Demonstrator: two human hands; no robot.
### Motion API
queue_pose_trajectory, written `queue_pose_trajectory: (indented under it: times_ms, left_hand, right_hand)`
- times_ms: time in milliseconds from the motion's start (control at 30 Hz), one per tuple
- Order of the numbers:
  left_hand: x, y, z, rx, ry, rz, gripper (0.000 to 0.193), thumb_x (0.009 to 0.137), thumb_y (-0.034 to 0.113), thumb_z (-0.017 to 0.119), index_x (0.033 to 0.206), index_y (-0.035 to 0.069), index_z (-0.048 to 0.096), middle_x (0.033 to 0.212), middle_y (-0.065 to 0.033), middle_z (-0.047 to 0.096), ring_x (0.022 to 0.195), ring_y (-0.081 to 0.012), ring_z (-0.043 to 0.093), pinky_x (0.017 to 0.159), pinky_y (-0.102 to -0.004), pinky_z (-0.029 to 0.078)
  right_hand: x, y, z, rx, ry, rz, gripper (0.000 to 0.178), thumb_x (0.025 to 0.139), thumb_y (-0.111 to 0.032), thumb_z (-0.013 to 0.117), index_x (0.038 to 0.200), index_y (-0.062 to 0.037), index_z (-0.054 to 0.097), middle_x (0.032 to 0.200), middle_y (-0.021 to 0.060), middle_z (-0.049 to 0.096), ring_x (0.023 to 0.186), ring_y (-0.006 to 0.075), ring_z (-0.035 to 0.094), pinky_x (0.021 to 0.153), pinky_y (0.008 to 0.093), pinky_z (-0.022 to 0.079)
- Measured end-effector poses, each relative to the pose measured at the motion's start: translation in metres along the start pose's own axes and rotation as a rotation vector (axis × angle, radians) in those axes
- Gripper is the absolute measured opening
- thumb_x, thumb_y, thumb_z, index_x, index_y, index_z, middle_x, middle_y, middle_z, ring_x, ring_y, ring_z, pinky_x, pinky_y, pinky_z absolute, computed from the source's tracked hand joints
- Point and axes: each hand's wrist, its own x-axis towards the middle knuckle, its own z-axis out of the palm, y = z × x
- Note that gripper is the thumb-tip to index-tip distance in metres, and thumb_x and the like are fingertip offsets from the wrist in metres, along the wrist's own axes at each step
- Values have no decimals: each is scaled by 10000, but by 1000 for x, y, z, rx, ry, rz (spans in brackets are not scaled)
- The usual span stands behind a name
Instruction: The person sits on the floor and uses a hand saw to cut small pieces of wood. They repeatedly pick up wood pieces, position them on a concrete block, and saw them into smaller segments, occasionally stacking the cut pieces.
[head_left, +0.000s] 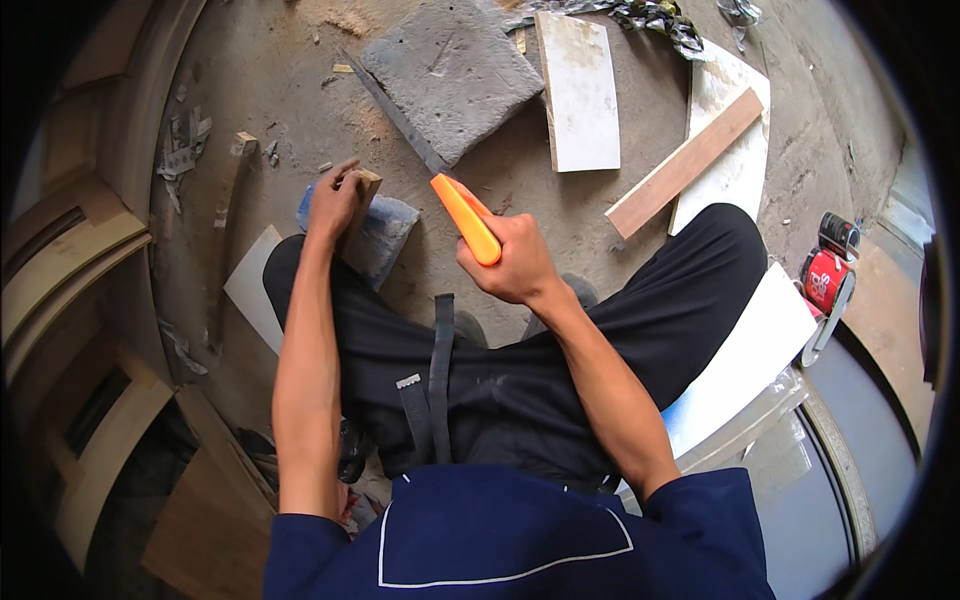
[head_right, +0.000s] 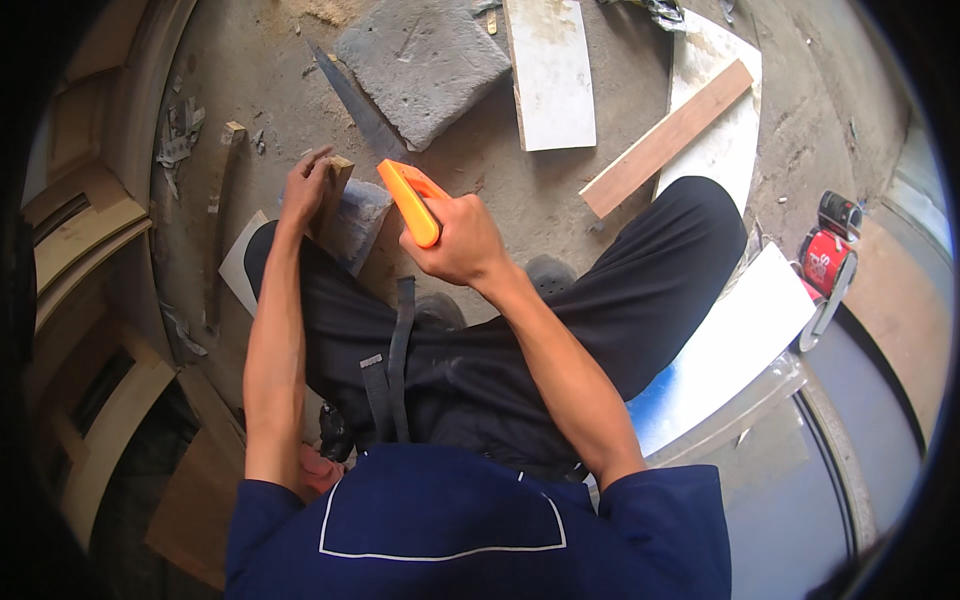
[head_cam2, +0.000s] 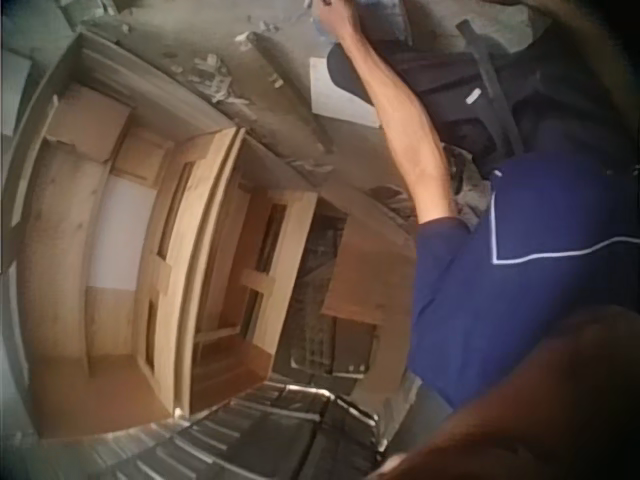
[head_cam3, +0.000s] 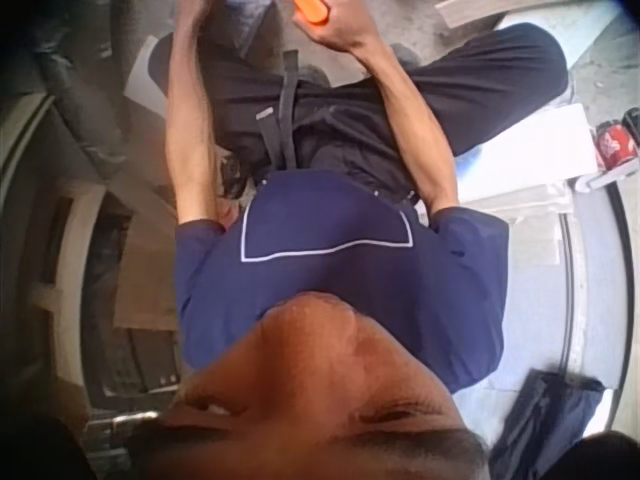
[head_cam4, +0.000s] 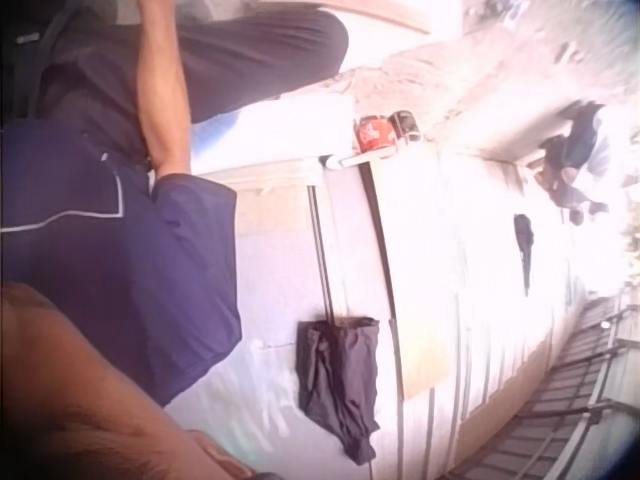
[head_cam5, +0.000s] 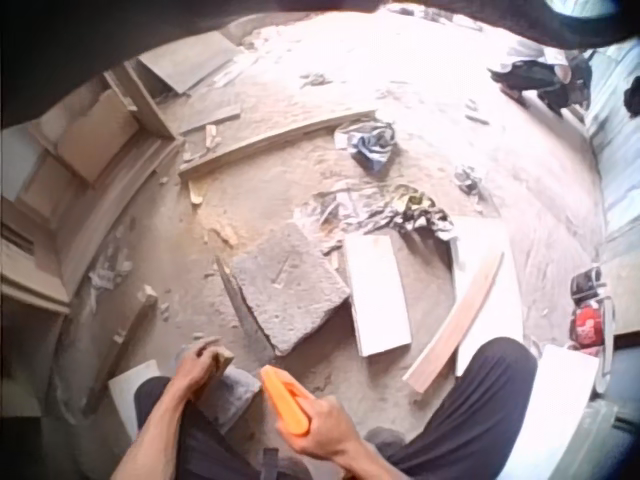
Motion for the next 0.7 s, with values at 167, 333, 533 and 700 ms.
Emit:
queue_pose_trajectory:
  times_ms: [167,333,533,700]
  left_hand:
    - [28,9,-45,388,-334,205,309,877,280,687,1118,89,711,1020,-168,716,941,-256,683,837,-359,504]
    - [70,49,-53,542,-685,57,295,833,275,743,1063,91,741,949,-113,730,839,-204,678,728,-347,528]
    - [96,47,-52,453,-829,-146,268,849,309,738,972,70,741,856,-35,703,799,-147,651,678,-313,523]
    - [97,38,-50,363,-838,-149,275,862,315,721,948,55,696,840,-26,664,798,-141,633,674,-303,509]
  right_hand:
    - [-5,-6,-10,-1,-22,14,199,721,-175,654,650,-15,560,552,165,549,495,348,556,518,398,461]
    - [-16,1,-14,13,-51,-1,165,749,-131,661,709,7,580,572,163,548,479,308,534,505,361,433]
    - [-24,-1,-17,5,-34,23,200,733,-171,654,671,-1,569,557,166,549,493,335,549,527,385,459]
    - [-26,1,-16,52,-2,51,219,731,-188,656,658,-3,564,558,170,557,510,349,565,539,401,473]
